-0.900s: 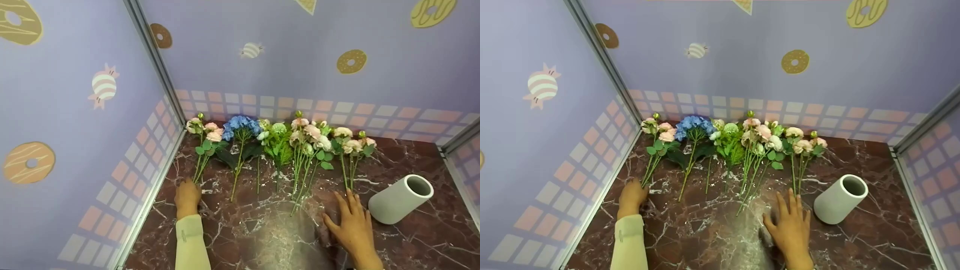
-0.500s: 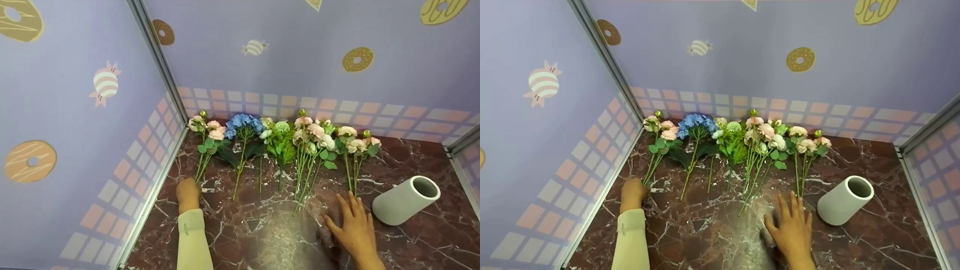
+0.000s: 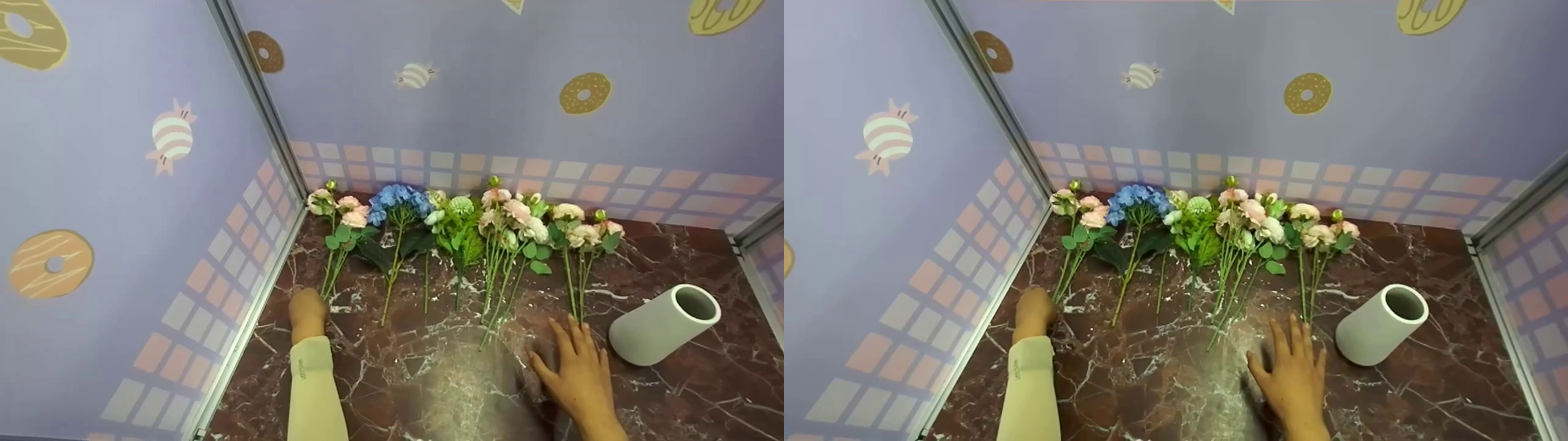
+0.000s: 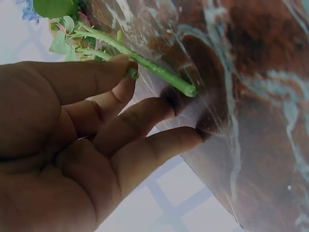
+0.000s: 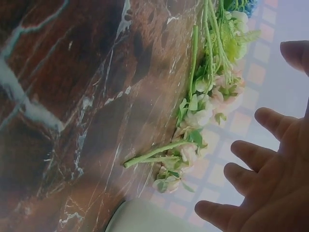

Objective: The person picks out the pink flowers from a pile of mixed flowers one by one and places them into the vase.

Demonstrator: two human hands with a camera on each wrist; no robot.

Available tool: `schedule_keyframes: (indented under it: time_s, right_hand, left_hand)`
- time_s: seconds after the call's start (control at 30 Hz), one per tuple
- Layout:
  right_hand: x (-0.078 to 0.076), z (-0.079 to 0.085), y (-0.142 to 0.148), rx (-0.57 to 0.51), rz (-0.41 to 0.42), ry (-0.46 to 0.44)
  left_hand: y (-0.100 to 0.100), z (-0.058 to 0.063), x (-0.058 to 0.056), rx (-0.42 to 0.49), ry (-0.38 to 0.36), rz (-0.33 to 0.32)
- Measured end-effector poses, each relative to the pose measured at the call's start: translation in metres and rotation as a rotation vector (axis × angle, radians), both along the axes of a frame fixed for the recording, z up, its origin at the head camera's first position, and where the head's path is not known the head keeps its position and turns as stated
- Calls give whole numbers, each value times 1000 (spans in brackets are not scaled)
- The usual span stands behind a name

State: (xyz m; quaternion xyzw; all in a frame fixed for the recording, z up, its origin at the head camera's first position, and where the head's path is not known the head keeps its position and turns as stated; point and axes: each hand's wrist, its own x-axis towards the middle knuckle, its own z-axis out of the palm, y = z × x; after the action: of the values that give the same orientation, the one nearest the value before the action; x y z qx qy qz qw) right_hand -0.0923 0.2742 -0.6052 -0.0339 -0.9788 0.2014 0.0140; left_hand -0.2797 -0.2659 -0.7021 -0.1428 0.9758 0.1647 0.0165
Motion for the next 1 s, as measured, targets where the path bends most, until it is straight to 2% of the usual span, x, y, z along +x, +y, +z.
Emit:
schedule_keyframes:
  time_s: [0.1, 0.27, 0.5, 0.7, 0.83, 0.93, 1.0]
  right_hand:
    - [1, -1, 0, -2, 0, 12]
    - [1, -2, -1, -5, 4, 37]
    - [3, -6, -2, -14, 13, 32]
    - [1, -2, -1, -17, 4, 13]
    - [-1, -1, -2, -23, -1, 23]
    - [-1, -1, -1, -19, -1, 27]
    - [-2, -3, 1, -15, 2, 28]
  left_hand:
    - [-5, 0, -4, 11, -37, 4]
    - [-11, -2, -8, 25, -47, 46]
    - [-17, -6, -8, 41, 6, 65]
    - [-24, -5, -7, 143, 29, 36]
    - [-24, 13, 0, 252, -12, 0]
    - [-12, 49, 17, 334, -12, 17]
    - [-2, 73, 29, 362, 34, 42]
